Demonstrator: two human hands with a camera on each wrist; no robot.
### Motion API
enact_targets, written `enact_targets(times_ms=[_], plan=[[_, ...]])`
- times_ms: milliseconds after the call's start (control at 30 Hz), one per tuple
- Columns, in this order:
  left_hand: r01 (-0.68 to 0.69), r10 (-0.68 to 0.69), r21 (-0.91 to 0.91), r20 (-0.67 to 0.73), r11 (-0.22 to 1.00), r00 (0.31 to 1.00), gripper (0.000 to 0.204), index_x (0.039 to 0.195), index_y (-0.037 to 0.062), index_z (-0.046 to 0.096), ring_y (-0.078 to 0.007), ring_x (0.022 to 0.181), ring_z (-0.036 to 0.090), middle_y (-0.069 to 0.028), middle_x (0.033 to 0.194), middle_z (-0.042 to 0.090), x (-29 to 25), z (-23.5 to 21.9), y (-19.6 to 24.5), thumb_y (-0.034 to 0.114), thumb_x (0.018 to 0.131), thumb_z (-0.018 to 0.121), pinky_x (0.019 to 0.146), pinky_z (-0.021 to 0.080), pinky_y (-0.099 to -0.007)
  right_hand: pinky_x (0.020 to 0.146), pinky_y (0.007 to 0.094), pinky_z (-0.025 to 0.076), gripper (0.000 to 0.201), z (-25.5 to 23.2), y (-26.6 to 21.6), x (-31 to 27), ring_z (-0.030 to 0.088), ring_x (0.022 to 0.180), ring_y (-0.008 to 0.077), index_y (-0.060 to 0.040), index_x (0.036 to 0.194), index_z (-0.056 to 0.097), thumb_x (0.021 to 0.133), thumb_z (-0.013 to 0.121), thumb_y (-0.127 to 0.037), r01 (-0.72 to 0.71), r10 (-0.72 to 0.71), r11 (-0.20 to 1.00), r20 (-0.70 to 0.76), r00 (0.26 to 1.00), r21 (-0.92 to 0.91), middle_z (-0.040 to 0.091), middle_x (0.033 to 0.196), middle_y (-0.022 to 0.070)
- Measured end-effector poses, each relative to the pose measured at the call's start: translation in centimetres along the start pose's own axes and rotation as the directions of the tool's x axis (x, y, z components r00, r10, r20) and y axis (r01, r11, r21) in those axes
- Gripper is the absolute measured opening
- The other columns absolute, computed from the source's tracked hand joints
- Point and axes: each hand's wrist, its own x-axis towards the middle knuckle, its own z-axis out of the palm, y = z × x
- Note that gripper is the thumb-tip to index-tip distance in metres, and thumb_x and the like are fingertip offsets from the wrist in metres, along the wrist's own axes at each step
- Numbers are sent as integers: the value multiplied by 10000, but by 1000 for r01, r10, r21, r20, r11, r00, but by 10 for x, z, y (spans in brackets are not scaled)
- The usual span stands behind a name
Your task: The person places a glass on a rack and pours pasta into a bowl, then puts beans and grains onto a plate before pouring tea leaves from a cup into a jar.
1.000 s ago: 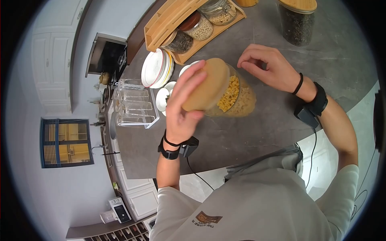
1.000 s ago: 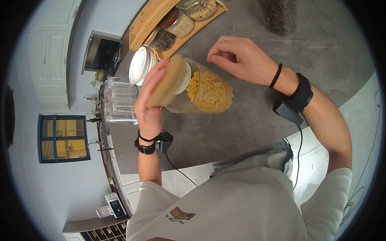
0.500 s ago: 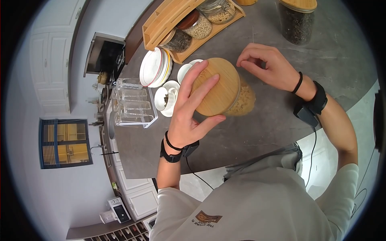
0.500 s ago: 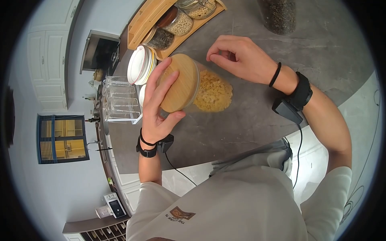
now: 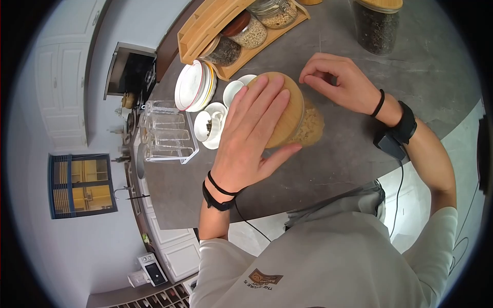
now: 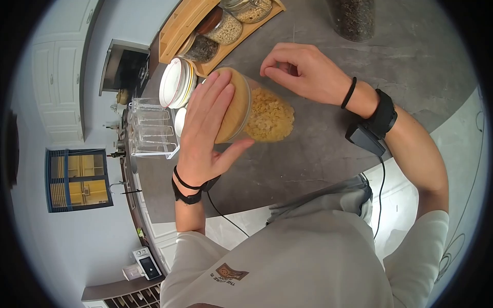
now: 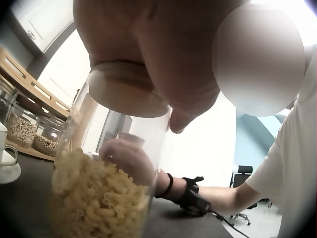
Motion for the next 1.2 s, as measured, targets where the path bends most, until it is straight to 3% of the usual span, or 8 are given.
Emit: enact_targets(times_ms=[200,500,667,767,867,967,1000,1200], plan=[[23,-23,-34,-4,999,1000,796,1449,7,518,-398,1444,414,-177,1530,485,-1,-2,4,234,760,845,1184,307,-537,620,253,454,86,-2,0,-1,588,718,95,-36,1014,696,980,630,-80,-20,22,999,64,998,-34,625,920,17],[-34,34,-21,28,999,999,793,1464,4,495,-402,1432,420,-186,1534,471,0,-8,2,235,783,828,1177,320,-531,611,273,466,108,4,-1,-1,561,674,117,-43,1007,719,967,651,-116,-39,39,999,34,999,-12,627,853,37],[-4,-2,-66,-88,998,996,818,1480,-2,473,-418,1424,430,-225,1550,440,-12,-18,4,255,790,831,1171,330,-514,621,264,461,106,5,-4,0,556,674,112,-35,1020,713,968,648,-101,-45,47,997,42,998,-57,640,878,32],[49,-122,-222,-328,974,937,789,1461,33,490,-378,1384,472,-211,1499,492,-37,-25,-8,200,775,842,1150,363,-476,632,254,459,114,1,-5,2,549,675,93,-37,1040,713,974,647,-102,-89,90,992,18,996,-85,665,894,21],[90,-207,-275,-435,957,876,603,1374,14,569,-334,1239,598,-182,1356,614,-71,-26,-33,78,815,784,1051,463,-414,649,242,466,121,4,3,2,560,709,62,-26,1056,709,987,636,-93,-160,160,986,-7,987,-41,679,899,3],[176,-378,-444,-423,879,823,390,1288,-31,611,-244,1080,665,-170,1218,673,-104,-15,-54,57,911,659,968,503,-362,685,225,482,142,5,9,-1,583,769,36,-4,1095,693,1011,614,-86,-213,214,976,-3,977,40,687,918,-19],[180,-371,-412,-451,893,812,314,1243,-48,631,-181,918,680,-140,1089,693,-111,-10,-60,3,935,609,849,527,-312,699,218,486,150,6,9,-1,591,790,34,3,1110,686,1019,606,-85,-237,237,969,4,972,74,687,926,-24],[203,-591,-654,-451,729,669,268,1237,-30,633,-104,700,582,-87,930,674,-155,16,-82,23,985,556,664,477,-246,874,247,492,253,6,-17,10,608,979,73,4,1205,663,1073,533,-168,-231,231,973,-3,973,-1,699,1065,19]])
